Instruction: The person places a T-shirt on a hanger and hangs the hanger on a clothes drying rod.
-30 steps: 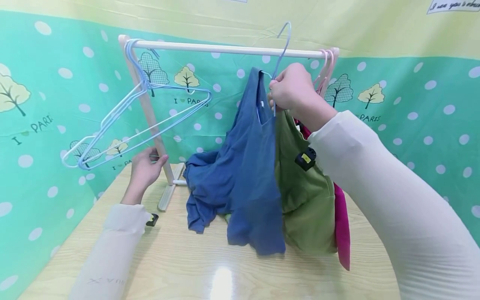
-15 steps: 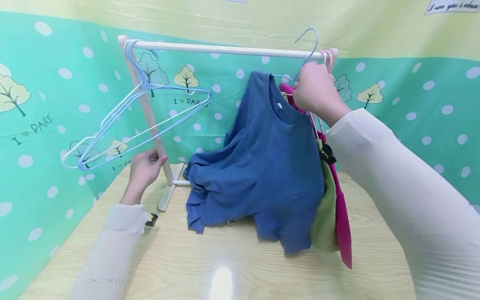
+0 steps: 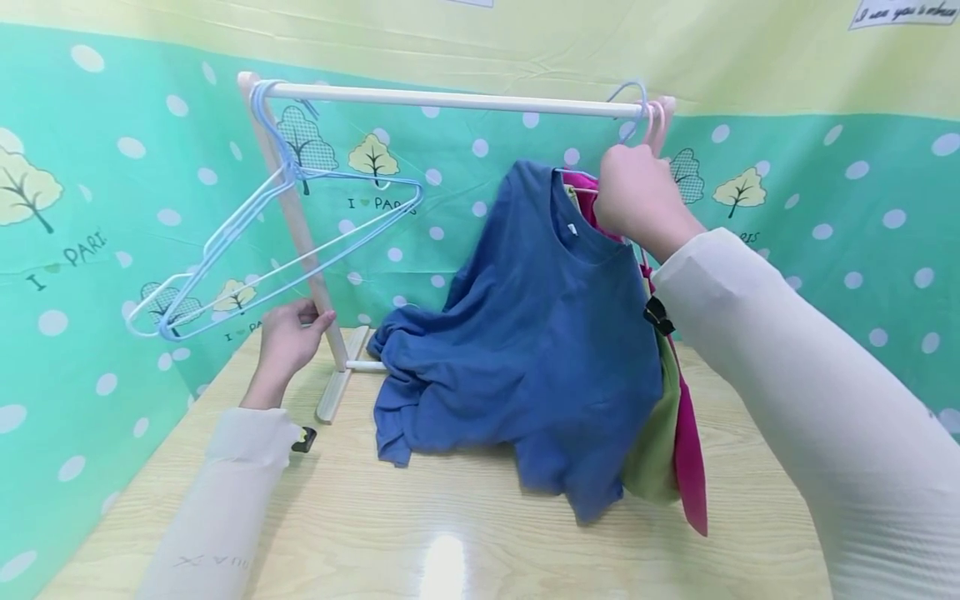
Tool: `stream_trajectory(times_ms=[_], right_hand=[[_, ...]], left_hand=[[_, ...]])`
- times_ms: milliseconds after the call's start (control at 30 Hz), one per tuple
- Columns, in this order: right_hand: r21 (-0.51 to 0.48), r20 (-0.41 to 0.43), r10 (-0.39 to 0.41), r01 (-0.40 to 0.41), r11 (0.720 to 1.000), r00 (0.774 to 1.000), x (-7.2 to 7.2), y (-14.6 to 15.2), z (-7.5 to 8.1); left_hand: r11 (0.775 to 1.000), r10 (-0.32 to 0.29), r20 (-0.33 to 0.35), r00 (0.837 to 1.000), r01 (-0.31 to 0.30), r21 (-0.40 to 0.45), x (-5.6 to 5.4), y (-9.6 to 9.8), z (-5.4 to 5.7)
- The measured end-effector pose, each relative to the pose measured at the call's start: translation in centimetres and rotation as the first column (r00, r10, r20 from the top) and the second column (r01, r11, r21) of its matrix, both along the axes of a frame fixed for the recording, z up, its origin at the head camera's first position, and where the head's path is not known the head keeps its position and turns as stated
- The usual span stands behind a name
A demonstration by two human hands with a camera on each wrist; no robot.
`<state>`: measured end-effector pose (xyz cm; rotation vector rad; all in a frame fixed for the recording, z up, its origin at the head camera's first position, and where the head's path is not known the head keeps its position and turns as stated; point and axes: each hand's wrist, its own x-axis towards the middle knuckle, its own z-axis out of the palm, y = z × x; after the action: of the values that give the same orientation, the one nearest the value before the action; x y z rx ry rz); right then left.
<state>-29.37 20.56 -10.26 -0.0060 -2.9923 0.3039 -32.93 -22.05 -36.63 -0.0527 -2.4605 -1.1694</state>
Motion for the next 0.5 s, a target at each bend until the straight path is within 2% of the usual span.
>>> stream_trajectory(times_ms=[300,500], right_hand=[[0.109,0.008,0.009,-0.01,0.994,1.0,-0.21,0.19,-0.63],[0.106,-0.008,0.009,-0.008,0.994,1.0,-0.02,0.1,-0.67]], left_hand=[[1.0,0.005,0.001,1.0,-0.005,-0.002,-0.08,0.14,-0.04],[1.0,0.003,0.007,1.0,-0.003,0.011,0.17,0.1,0.07]])
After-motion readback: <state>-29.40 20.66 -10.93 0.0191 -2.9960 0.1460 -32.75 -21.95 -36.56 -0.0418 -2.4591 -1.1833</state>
